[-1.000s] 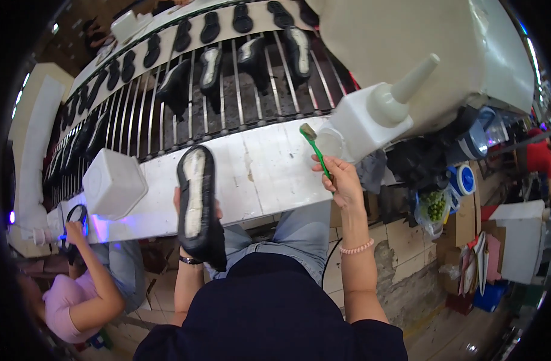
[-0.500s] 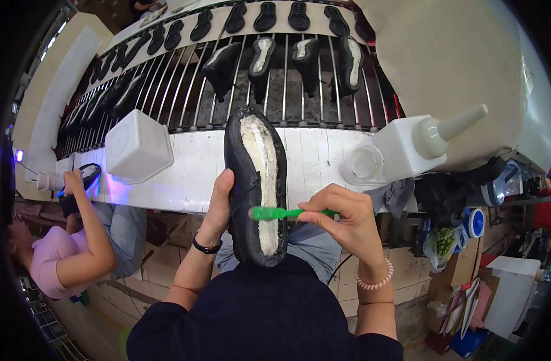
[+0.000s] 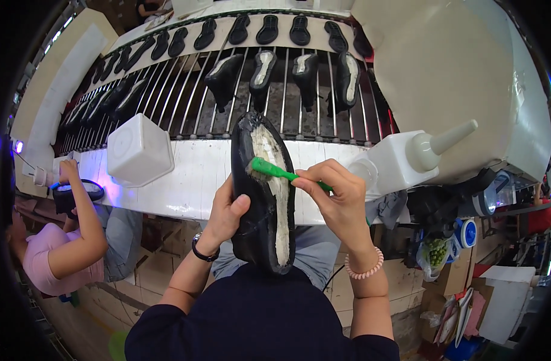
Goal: Apply adhesive to the outer perimeter of a shoe sole using a small brush.
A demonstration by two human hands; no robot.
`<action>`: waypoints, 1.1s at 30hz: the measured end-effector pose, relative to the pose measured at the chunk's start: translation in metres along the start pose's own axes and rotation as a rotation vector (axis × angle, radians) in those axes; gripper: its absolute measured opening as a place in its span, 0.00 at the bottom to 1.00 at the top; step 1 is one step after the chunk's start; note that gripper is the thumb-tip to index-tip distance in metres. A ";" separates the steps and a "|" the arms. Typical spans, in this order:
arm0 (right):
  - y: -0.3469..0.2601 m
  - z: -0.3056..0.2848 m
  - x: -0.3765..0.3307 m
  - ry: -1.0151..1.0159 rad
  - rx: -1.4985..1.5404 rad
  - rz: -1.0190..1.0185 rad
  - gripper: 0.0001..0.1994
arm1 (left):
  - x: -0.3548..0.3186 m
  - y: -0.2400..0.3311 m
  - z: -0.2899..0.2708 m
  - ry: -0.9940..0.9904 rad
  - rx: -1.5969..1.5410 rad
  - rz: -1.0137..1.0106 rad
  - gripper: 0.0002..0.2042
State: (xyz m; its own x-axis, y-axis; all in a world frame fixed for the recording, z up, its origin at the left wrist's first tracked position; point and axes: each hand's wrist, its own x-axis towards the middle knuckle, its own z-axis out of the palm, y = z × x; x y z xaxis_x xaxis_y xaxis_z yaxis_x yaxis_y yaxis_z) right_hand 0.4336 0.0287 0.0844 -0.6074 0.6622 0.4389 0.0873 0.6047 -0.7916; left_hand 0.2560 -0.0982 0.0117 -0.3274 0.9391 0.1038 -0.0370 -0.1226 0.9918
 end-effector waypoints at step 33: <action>0.001 -0.041 0.057 -0.369 -0.062 -0.190 0.06 | 0.018 0.007 -0.013 -0.137 -0.009 -0.011 0.34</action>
State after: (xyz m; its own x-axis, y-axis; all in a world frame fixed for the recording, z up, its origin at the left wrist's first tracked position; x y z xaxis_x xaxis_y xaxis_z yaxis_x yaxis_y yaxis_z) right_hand 0.4314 0.0857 0.1262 -0.8586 0.3397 0.3839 -0.0134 0.7338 -0.6792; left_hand 0.2373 -0.0861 0.0198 -0.1952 0.9754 0.1027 -0.0483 -0.1142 0.9923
